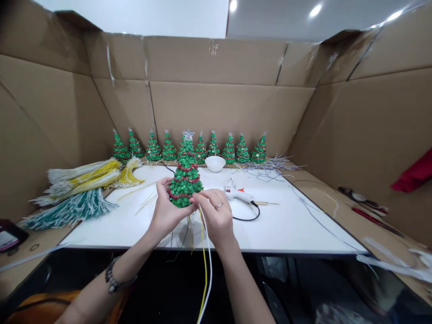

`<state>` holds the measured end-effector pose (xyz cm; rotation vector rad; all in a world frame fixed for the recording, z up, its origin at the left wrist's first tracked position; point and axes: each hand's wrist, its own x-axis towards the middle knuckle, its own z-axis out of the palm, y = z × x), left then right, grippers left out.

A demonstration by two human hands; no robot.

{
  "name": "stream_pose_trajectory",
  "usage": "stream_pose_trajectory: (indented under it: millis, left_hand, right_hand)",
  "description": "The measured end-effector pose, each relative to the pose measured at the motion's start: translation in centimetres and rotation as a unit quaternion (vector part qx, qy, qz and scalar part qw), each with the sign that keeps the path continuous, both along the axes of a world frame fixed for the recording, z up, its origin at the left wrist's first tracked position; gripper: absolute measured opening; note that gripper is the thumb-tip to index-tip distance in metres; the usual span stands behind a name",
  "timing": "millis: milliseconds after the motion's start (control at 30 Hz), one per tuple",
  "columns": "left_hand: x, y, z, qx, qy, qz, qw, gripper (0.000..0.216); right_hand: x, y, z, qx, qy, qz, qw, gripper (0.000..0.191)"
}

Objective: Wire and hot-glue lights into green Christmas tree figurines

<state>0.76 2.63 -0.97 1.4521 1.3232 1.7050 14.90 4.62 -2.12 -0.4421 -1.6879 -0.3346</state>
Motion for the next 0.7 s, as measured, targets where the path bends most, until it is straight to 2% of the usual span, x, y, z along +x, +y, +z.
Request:
stream_pose_trajectory:
  millis: [167, 300, 400, 467, 533, 600, 700]
  left_hand:
    - [1.6, 3.3, 2.6, 0.027, 0.076, -0.013, 0.997, 0.079]
    - [2.9, 6.1, 3.2, 0.034, 0.056, -0.050, 0.997, 0.084]
    - [3.2, 7.4, 2.3, 0.001, 0.042, -0.080, 0.996, 0.083]
    - [2.9, 7.9, 1.3, -0.004, 0.053, -0.075, 0.996, 0.083]
    - [2.5, 8.3, 0.3, 0.006, 0.067, -0.063, 0.996, 0.085]
    - [2.1, 8.6, -0.6, 0.009, 0.066, -0.063, 0.996, 0.089]
    - [1.5, 8.7, -1.4, -0.021, 0.027, -0.094, 0.995, 0.090]
  right_hand:
    - [1.5, 2.0, 2.2, 0.020, -0.042, -0.051, 0.998, 0.012]
    - [2.2, 4.1, 2.6, -0.005, 0.051, -0.024, 0.998, 0.009]
    - [2.4, 4.8, 2.4, -0.070, 0.074, -0.024, 0.995, 0.010]
    - [2.5, 5.0, 2.5, -0.165, 0.054, -0.035, 0.984, 0.017]
    - [2.5, 5.1, 2.8, -0.281, 0.012, -0.018, 0.959, 0.022]
    - [2.6, 5.1, 3.2, -0.366, -0.023, 0.010, 0.930, 0.020]
    - [2.5, 4.5, 3.6, -0.388, -0.043, 0.031, 0.920, 0.007]
